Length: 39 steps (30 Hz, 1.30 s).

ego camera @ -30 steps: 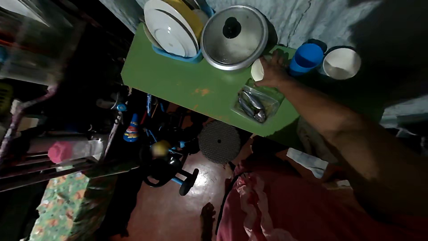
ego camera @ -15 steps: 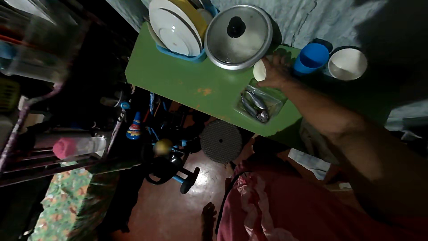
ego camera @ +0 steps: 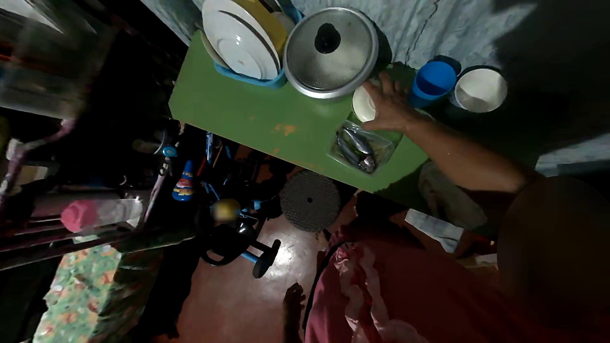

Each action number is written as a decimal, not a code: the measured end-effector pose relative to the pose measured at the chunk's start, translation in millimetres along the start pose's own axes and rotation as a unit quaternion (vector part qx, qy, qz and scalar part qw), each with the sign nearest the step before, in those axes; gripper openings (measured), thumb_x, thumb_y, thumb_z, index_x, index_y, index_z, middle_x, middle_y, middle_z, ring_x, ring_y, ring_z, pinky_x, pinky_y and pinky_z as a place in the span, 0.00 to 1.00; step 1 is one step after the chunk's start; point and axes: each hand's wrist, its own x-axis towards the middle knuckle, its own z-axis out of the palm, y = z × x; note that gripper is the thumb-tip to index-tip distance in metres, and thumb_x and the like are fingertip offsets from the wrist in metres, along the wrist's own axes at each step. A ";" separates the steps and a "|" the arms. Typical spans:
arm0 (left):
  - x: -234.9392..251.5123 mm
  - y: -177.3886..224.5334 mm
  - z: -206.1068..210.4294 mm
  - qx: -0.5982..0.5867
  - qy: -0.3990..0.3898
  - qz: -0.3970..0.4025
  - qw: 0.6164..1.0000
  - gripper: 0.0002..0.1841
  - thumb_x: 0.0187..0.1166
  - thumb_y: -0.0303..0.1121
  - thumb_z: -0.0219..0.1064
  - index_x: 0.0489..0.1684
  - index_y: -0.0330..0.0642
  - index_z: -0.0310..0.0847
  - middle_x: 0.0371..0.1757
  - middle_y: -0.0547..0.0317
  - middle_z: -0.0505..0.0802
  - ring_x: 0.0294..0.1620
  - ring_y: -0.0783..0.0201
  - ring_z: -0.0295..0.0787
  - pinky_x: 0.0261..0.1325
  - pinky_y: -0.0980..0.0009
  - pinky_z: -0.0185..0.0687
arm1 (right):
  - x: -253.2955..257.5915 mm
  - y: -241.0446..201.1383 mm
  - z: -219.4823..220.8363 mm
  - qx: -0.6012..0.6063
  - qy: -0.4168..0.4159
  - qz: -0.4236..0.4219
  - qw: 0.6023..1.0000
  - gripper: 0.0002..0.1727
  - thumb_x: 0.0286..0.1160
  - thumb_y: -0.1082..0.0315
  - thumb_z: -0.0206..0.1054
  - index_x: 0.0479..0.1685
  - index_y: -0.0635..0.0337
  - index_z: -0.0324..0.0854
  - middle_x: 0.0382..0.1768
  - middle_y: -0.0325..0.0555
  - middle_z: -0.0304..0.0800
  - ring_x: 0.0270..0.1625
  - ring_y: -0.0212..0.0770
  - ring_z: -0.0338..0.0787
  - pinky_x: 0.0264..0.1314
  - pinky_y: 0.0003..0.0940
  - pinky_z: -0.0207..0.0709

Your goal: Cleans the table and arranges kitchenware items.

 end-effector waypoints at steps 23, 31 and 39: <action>3.0 -6.3 3.4 -0.009 -0.008 -0.029 1.000 0.21 0.92 0.32 0.55 0.79 0.31 0.69 0.71 0.34 0.84 0.64 0.43 0.85 0.64 0.47 0.81 | 37.4 34.6 121.8 -0.146 -0.018 -0.157 0.977 0.69 0.45 0.37 0.86 0.96 0.29 0.46 0.95 0.66 0.32 0.90 0.74 0.49 0.79 0.77 0.51; -41.7 23.4 8.3 0.052 -0.004 -0.041 0.998 0.20 0.92 0.29 0.54 0.76 0.27 0.71 0.68 0.30 0.85 0.64 0.45 0.84 0.68 0.51 0.78 | 36.0 38.8 131.3 -0.150 -0.026 -0.153 0.976 0.68 0.47 0.37 0.85 0.97 0.30 0.44 0.95 0.66 0.28 0.92 0.76 0.39 0.79 0.79 0.48; -82.6 73.8 12.2 0.071 0.001 -0.049 0.996 0.20 0.92 0.27 0.53 0.77 0.24 0.70 0.70 0.27 0.83 0.68 0.41 0.82 0.71 0.50 0.75 | 24.0 38.7 131.7 -0.094 0.008 -0.169 0.981 0.71 0.45 0.32 0.86 0.97 0.31 0.43 0.96 0.61 0.21 0.95 0.72 0.24 0.83 0.85 0.31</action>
